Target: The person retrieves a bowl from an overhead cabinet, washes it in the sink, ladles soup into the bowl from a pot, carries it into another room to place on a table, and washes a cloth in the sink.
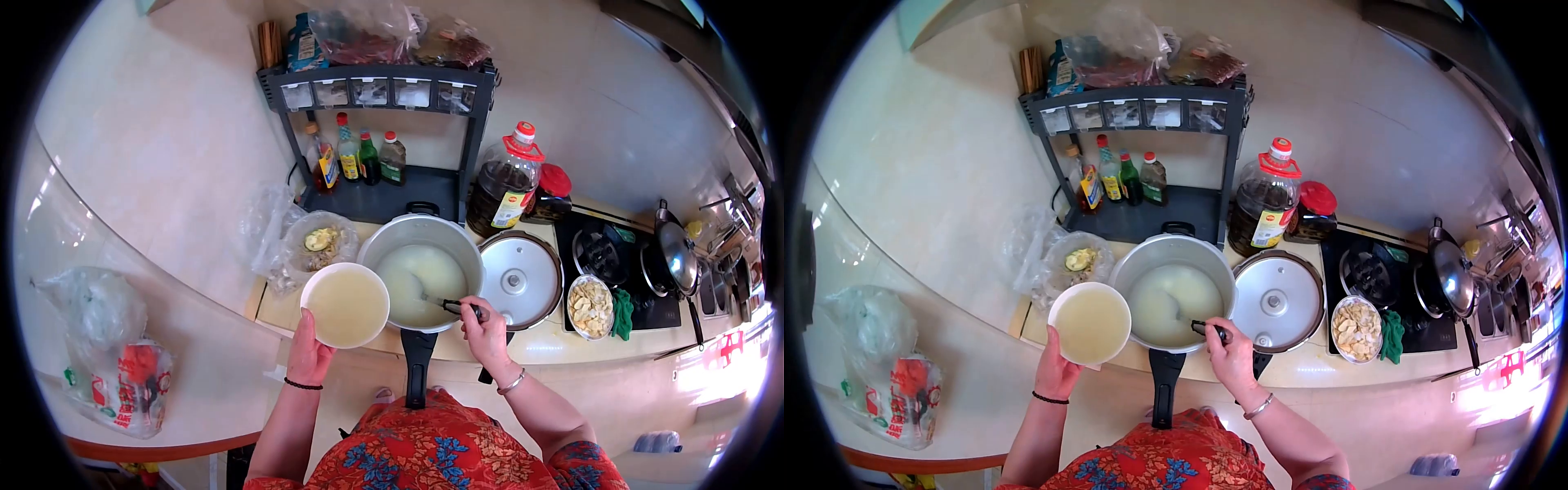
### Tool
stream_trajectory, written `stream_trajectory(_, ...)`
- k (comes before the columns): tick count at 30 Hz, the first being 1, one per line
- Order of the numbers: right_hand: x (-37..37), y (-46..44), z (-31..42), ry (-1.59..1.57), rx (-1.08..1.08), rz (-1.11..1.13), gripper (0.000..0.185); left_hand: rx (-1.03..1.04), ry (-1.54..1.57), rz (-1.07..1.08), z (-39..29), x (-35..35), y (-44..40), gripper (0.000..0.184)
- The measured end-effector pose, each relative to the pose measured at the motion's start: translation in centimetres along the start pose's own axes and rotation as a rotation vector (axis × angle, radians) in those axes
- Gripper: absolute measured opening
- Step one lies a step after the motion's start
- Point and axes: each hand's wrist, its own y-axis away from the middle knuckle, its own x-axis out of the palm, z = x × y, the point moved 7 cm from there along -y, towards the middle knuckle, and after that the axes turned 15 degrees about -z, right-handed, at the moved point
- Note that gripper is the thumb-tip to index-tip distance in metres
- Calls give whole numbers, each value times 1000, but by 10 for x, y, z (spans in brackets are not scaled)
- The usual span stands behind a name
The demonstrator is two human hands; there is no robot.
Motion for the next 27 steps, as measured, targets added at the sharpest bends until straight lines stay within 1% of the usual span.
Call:
stream_trajectory(1,1,1,-10,-80,170,-14,16,-3,8,-7,-1,2,2,49)
stream_trajectory(2,1,-2,-13,-79,169,-12,16,-2,10,-9,-1,4,4,49)
stream_trajectory(4,-5,-8,-32,-242,376,-72,18,-8,26,-70,-1,3,5,49)
stream_trajectory(5,-10,-9,-33,-241,410,-86,19,-8,27,-71,0,-3,3,49)
stream_trajectory(7,-20,-11,-30,-250,420,-99,19,-26,3,-13,7,-12,-3,49)
stream_trajectory(11,-42,-13,-13,-275,394,-143,20,-24,10,-8,2,0,5,50)
stream_trajectory(14,-56,-14,-2,-267,371,-177,21,-25,26,-47,2,1,5,49)
stream_trajectory(16,-66,-18,6,-262,277,-199,22,-25,15,10,5,0,2,48)
stream_trajectory(18,-73,-19,15,-251,252,-215,22,-33,24,5,9,0,-1,47)
stream_trajectory(20,-81,-23,23,-249,178,-246,21,-37,33,-5,13,-1,-5,47)
stream_trajectory(22,-88,-27,22,-222,206,-282,23,-79,31,24,19,-3,-7,46)
stream_trajectory(27,-102,-35,22,-330,232,-310,24,-79,77,-2,20,12,-3,47)
